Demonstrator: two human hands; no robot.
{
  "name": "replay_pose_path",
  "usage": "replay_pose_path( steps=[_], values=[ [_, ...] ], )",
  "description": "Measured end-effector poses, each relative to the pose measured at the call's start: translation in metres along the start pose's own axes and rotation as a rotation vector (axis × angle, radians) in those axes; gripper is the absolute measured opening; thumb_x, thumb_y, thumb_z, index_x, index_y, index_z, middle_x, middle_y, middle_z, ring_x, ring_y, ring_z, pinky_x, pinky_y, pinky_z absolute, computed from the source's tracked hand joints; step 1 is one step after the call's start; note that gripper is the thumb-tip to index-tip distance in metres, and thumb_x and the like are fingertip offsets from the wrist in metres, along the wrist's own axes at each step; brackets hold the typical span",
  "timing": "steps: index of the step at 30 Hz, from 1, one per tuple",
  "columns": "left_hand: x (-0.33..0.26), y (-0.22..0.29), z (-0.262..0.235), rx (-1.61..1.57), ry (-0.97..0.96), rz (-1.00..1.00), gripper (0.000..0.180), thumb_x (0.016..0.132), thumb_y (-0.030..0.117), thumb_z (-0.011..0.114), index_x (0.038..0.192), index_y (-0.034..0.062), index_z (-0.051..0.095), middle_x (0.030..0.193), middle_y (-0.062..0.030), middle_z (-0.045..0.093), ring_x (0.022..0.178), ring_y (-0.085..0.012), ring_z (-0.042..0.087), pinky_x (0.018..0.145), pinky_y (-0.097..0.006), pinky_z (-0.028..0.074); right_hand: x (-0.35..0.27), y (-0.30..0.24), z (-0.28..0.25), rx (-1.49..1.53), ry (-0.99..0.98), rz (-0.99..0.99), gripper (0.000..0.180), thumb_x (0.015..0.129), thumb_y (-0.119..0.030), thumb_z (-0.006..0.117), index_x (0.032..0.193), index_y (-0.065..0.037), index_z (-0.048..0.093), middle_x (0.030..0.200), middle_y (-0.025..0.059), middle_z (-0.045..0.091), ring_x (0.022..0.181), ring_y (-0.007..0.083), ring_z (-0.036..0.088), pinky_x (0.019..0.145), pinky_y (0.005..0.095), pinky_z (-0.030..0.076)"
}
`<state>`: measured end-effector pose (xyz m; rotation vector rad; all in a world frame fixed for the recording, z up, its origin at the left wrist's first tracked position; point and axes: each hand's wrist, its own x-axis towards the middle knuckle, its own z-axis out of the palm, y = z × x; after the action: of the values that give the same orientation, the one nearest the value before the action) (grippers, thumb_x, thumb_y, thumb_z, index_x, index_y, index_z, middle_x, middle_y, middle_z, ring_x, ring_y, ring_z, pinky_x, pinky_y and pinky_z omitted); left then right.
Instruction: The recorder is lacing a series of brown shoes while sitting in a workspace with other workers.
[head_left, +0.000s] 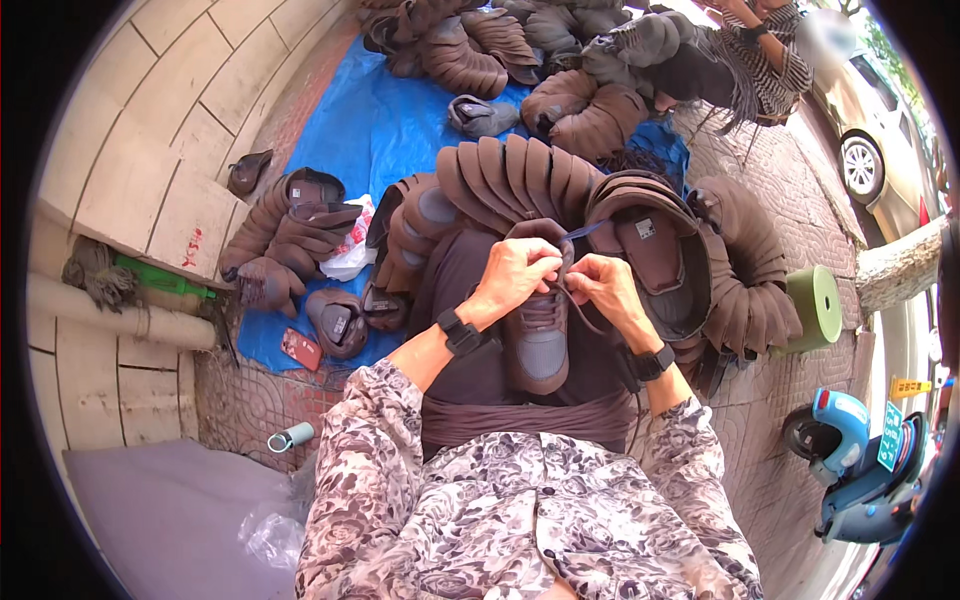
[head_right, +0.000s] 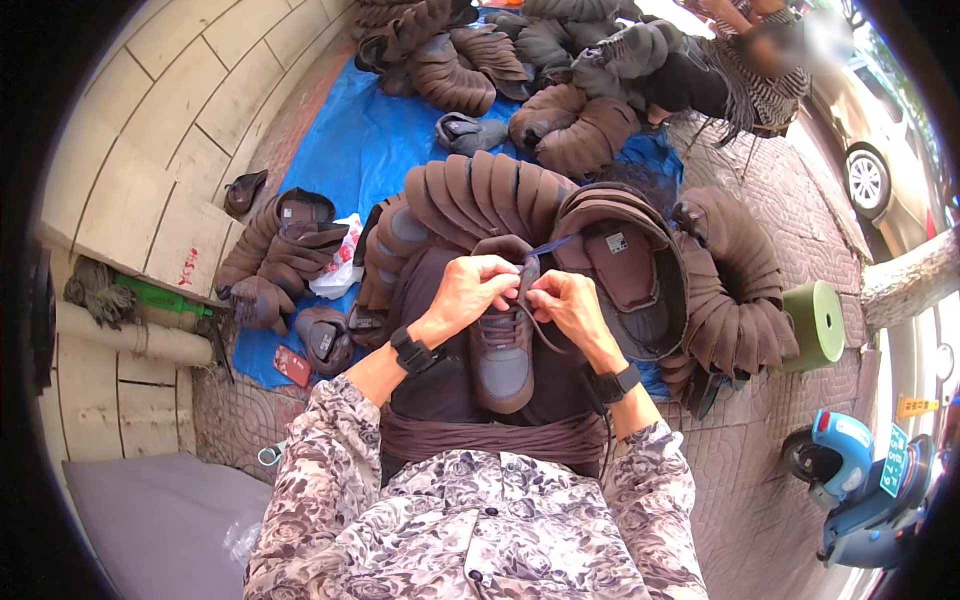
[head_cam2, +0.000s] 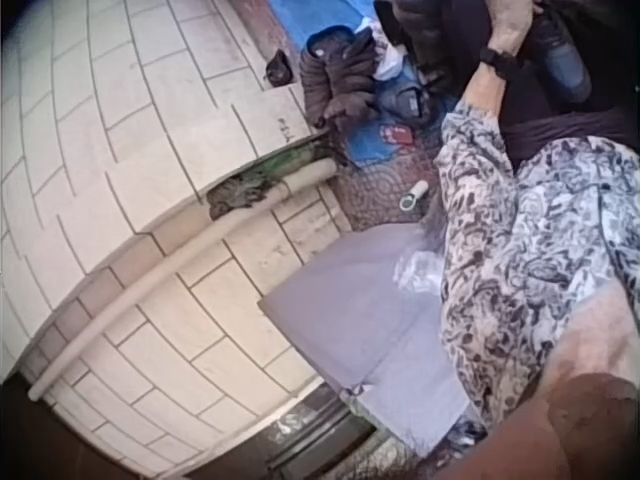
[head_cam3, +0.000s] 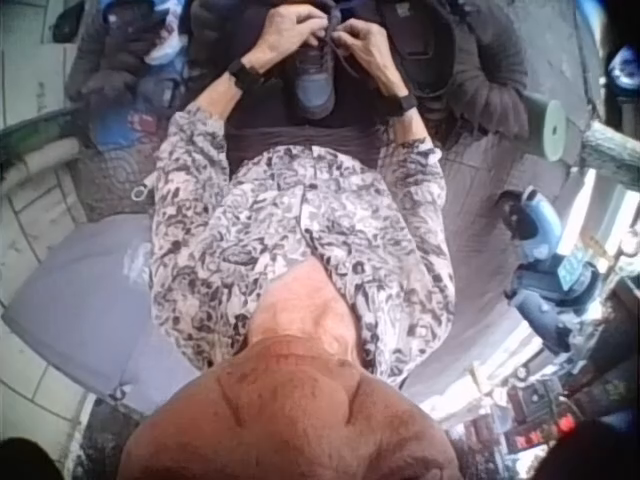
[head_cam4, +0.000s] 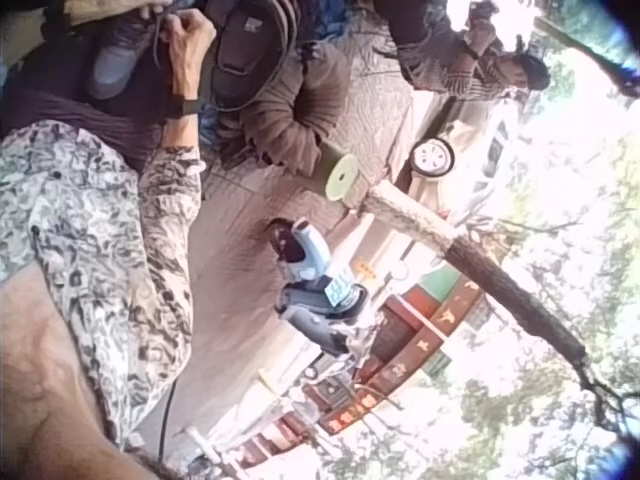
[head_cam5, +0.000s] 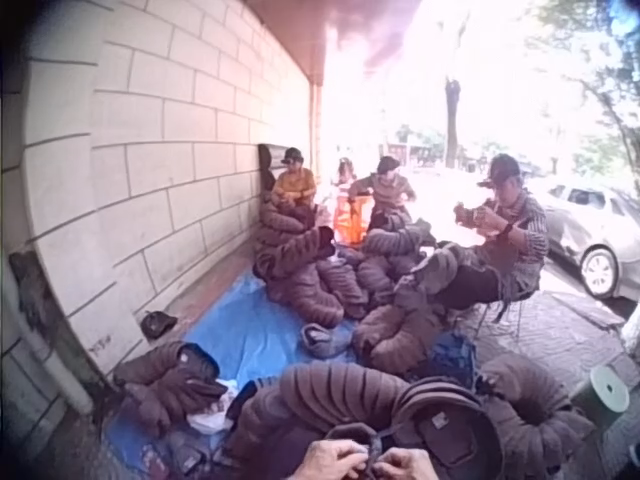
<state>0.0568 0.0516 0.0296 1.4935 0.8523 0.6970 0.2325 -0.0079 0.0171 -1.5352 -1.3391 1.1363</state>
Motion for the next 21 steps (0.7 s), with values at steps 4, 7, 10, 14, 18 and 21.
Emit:
replay_pose_path(
  steps=[4, 7, 10, 14, 18, 21],
  values=[
    [-0.025, -0.015, -0.029, 0.204, 0.399, 0.228, 0.008, 0.082, 0.004, 0.063, 0.089, 0.0003, 0.067, 0.073, -0.0014, 0.064, 0.064, -0.0035, 0.056, 0.056, -0.019, 0.045, -0.008, -0.015, -0.005, -0.401, 0.167, -0.272, 0.017, 0.073, -0.007, 0.071, 0.087, -0.001, 0.062, 0.081, 0.0115, 0.064, 0.075, 0.0259, 0.063, 0.068, 0.0299, 0.050],
    [-0.043, -0.031, -0.045, 0.225, 0.254, 0.057, 0.009, 0.082, 0.006, 0.064, 0.087, -0.0011, 0.066, 0.073, -0.0006, 0.064, 0.067, -0.0038, 0.055, 0.061, -0.021, 0.046, -0.001, -0.029, 0.009, -0.487, 0.171, -0.639, 0.022, 0.069, -0.004, 0.071, 0.089, -0.002, 0.062, 0.103, 0.0148, 0.057, 0.098, 0.0320, 0.055, 0.084, 0.0364, 0.046],
    [-0.047, -0.027, -0.045, 0.322, 0.161, 0.111, 0.011, 0.080, 0.007, 0.064, 0.085, -0.0027, 0.065, 0.072, -0.0039, 0.064, 0.066, -0.0060, 0.057, 0.061, -0.023, 0.046, 0.007, -0.033, 0.027, -0.546, -0.001, -0.687, 0.026, 0.067, -0.004, 0.071, 0.091, -0.003, 0.062, 0.118, 0.0161, 0.050, 0.113, 0.0345, 0.045, 0.094, 0.0395, 0.040],
    [-0.045, -0.031, -0.045, 0.394, 0.146, 0.106, 0.012, 0.079, 0.009, 0.063, 0.083, -0.0027, 0.065, 0.069, -0.0065, 0.063, 0.062, -0.0080, 0.056, 0.058, -0.026, 0.045, 0.010, -0.029, 0.039, -0.622, -0.030, -0.689, 0.028, 0.066, -0.007, 0.071, 0.092, -0.003, 0.062, 0.121, 0.0165, 0.048, 0.115, 0.0346, 0.043, 0.095, 0.0400, 0.040],
    [-0.043, -0.032, -0.045, 0.486, 0.152, 0.130, 0.014, 0.078, 0.011, 0.062, 0.080, -0.0026, 0.063, 0.066, -0.0120, 0.061, 0.059, -0.0166, 0.058, 0.058, -0.031, 0.046, 0.008, -0.030, 0.040, -0.673, -0.034, -0.700, 0.029, 0.066, -0.007, 0.071, 0.094, -0.003, 0.063, 0.122, 0.0163, 0.048, 0.116, 0.0346, 0.043, 0.096, 0.0402, 0.039],
    [-0.041, -0.033, -0.042, 0.555, 0.198, 0.148, 0.013, 0.079, 0.010, 0.060, 0.077, -0.0025, 0.060, 0.069, -0.0161, 0.061, 0.063, -0.0275, 0.061, 0.060, -0.036, 0.046, 0.008, -0.026, 0.039, -0.672, -0.030, -0.700, 0.031, 0.066, -0.007, 0.071, 0.096, -0.004, 0.064, 0.124, 0.0162, 0.047, 0.117, 0.0347, 0.042, 0.096, 0.0409, 0.039]
  ],
)
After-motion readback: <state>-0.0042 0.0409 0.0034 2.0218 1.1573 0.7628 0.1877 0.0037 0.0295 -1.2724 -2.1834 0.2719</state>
